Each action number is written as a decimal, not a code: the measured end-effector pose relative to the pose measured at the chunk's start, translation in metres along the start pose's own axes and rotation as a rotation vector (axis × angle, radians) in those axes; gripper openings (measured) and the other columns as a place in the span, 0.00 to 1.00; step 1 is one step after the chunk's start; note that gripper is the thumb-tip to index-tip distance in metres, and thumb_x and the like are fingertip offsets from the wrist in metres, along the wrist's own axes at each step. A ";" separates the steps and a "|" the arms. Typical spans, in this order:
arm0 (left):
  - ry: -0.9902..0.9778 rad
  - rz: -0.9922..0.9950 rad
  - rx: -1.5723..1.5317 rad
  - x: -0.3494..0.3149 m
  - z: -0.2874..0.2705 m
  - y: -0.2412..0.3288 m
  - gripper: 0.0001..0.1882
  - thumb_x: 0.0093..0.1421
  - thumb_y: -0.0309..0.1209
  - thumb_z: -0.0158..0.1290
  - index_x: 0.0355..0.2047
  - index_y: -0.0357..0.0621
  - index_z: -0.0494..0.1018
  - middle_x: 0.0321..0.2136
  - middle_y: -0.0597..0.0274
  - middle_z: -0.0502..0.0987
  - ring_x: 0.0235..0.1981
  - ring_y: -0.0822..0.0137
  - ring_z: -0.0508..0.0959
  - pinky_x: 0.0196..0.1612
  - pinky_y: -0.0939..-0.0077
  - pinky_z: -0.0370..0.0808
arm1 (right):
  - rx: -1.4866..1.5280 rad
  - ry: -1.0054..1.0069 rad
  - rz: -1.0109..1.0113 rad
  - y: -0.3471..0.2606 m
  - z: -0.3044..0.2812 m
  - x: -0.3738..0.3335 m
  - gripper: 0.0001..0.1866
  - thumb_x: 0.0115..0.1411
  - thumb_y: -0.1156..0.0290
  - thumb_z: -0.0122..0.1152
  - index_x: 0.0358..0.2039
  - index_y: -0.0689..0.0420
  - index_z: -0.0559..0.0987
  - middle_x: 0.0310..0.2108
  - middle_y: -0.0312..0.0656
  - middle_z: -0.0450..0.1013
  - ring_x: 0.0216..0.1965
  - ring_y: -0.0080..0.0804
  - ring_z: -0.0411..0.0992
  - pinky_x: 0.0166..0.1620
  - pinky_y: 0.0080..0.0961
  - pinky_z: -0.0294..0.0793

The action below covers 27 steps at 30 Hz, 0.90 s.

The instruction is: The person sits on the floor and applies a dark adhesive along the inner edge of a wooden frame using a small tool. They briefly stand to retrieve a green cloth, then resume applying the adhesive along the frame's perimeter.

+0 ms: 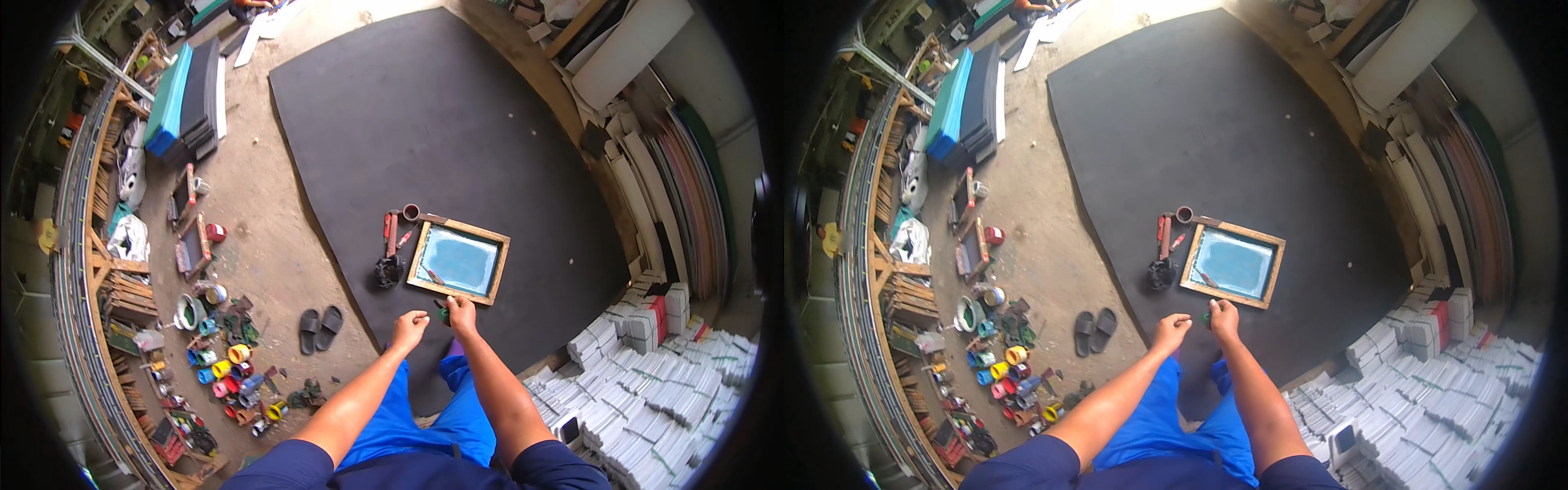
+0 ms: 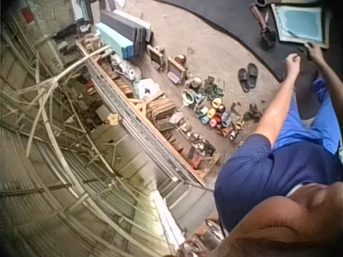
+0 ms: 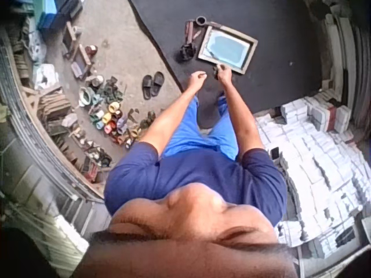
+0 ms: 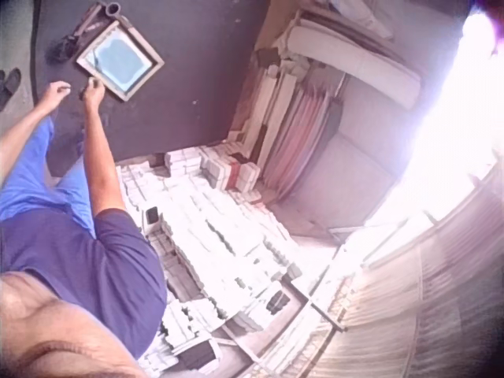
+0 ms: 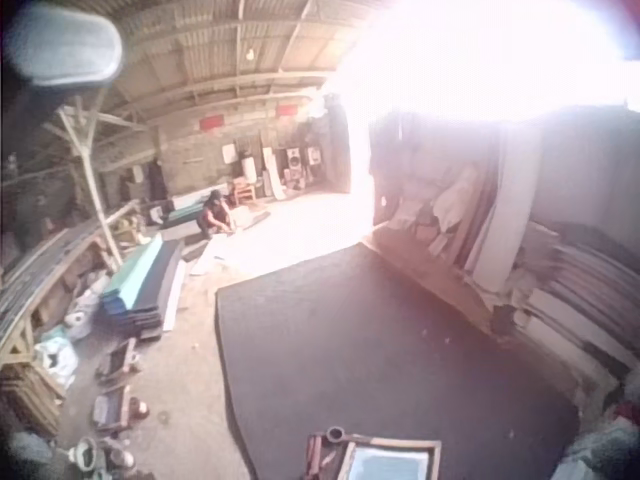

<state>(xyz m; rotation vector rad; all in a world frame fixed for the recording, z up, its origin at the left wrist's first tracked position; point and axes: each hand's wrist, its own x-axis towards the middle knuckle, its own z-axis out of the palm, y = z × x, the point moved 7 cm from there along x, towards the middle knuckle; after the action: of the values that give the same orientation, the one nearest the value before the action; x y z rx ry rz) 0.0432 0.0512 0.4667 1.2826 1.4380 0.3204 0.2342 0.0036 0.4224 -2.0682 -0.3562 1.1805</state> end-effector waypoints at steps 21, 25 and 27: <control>0.597 -0.329 -0.080 0.316 0.178 -0.366 0.32 0.61 0.42 0.63 0.60 0.44 0.64 0.48 0.47 0.77 0.50 0.49 0.77 0.54 0.57 0.72 | -0.313 0.295 -0.071 0.253 0.014 0.440 0.41 0.57 0.53 0.69 0.66 0.54 0.63 0.64 0.55 0.63 0.68 0.53 0.57 0.66 0.45 0.59; 0.843 -0.277 0.146 0.320 0.176 -0.386 0.27 0.58 0.42 0.65 0.51 0.41 0.70 0.44 0.46 0.80 0.46 0.48 0.80 0.50 0.57 0.74 | -0.863 0.963 -0.064 0.250 -0.061 0.420 0.36 0.57 0.58 0.68 0.64 0.51 0.67 0.58 0.50 0.67 0.63 0.48 0.62 0.63 0.45 0.62; 0.856 -0.212 0.137 0.315 0.180 -0.379 0.25 0.56 0.41 0.66 0.48 0.40 0.73 0.41 0.46 0.81 0.42 0.48 0.81 0.47 0.57 0.75 | -0.691 0.946 0.025 0.267 -0.088 0.422 0.32 0.58 0.61 0.67 0.62 0.51 0.69 0.55 0.47 0.69 0.60 0.46 0.65 0.61 0.46 0.64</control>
<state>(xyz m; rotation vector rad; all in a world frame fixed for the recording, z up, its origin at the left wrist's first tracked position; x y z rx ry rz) 0.0677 0.0881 -0.0561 1.1260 2.3288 0.6878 0.5081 0.0077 -0.0042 -2.9401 -0.2807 -0.0520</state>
